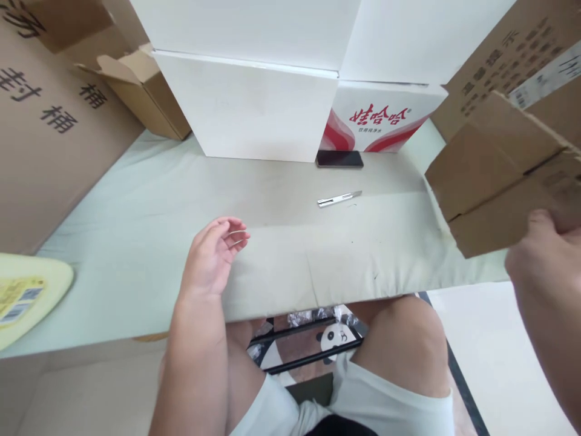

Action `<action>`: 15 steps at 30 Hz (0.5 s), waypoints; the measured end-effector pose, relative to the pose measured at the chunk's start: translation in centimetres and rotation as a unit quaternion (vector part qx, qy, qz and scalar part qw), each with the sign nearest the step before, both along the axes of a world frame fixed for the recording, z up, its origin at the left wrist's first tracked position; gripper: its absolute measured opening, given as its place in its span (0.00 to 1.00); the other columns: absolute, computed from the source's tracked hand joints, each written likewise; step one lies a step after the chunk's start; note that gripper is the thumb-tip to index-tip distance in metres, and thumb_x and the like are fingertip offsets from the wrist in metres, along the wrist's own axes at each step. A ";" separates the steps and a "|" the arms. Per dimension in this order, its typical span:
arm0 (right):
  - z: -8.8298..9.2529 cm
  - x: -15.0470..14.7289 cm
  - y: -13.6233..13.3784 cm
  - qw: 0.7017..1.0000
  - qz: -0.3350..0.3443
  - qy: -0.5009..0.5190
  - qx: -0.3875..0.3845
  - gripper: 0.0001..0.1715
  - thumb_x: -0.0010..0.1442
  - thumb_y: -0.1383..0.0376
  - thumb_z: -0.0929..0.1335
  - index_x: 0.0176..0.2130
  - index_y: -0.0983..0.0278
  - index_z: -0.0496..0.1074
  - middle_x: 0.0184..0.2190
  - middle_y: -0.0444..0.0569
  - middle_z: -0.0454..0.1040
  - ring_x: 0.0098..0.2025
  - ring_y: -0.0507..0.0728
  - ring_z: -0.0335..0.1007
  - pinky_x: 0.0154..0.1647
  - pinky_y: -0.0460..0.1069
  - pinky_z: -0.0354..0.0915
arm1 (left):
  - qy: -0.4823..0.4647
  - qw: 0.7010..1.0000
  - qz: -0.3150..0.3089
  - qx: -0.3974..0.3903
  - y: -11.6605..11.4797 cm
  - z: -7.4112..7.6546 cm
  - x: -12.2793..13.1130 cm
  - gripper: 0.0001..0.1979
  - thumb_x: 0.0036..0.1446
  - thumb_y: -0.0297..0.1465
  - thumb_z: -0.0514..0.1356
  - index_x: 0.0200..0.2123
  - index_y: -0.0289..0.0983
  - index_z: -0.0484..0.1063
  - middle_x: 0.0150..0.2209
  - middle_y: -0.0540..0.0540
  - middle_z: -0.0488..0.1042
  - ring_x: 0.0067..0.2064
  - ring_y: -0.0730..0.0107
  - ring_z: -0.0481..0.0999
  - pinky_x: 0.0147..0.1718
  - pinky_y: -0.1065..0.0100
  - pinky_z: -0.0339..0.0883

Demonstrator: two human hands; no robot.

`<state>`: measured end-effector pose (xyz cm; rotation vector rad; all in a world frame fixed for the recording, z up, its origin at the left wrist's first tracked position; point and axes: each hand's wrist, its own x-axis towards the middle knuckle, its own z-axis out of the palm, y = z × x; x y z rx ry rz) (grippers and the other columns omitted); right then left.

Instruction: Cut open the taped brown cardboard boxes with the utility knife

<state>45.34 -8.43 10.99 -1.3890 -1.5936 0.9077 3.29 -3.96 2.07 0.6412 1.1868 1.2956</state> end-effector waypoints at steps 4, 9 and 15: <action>0.7 4.6 7.9 0.979 -0.147 -0.075 0.119 0.31 0.65 0.36 0.62 0.49 0.54 0.76 0.44 0.51 0.82 0.59 0.65 0.74 0.44 0.50 0.75 | -0.011 1.000 0.008 -0.011 0.1 0.3 0.1 0.12 0.46 0.39 0.69 0.29 0.38 0.75 0.30 0.48 0.76 0.33 0.68 0.77 0.36 0.67 0.72; -0.1 8.3 13.6 0.854 -0.334 -0.382 -0.117 0.40 0.65 0.33 0.54 0.50 0.57 0.74 0.46 0.60 0.79 0.56 0.74 0.73 0.45 0.65 0.73 | -0.046 0.998 0.034 -0.009 -0.1 1.2 -0.2 0.12 0.42 0.38 0.70 0.27 0.38 0.76 0.27 0.49 0.75 0.32 0.70 0.74 0.35 0.69 0.71; -3.2 -2.3 10.4 0.812 -0.081 -0.517 -0.258 0.16 0.54 0.52 0.71 0.28 0.62 0.77 0.32 0.61 0.81 0.42 0.74 0.79 0.44 0.64 0.69 | -0.092 0.994 0.062 -0.005 -0.6 1.8 -2.2 0.12 0.38 0.38 0.71 0.24 0.38 0.76 0.25 0.50 0.73 0.29 0.72 0.72 0.32 0.71 0.70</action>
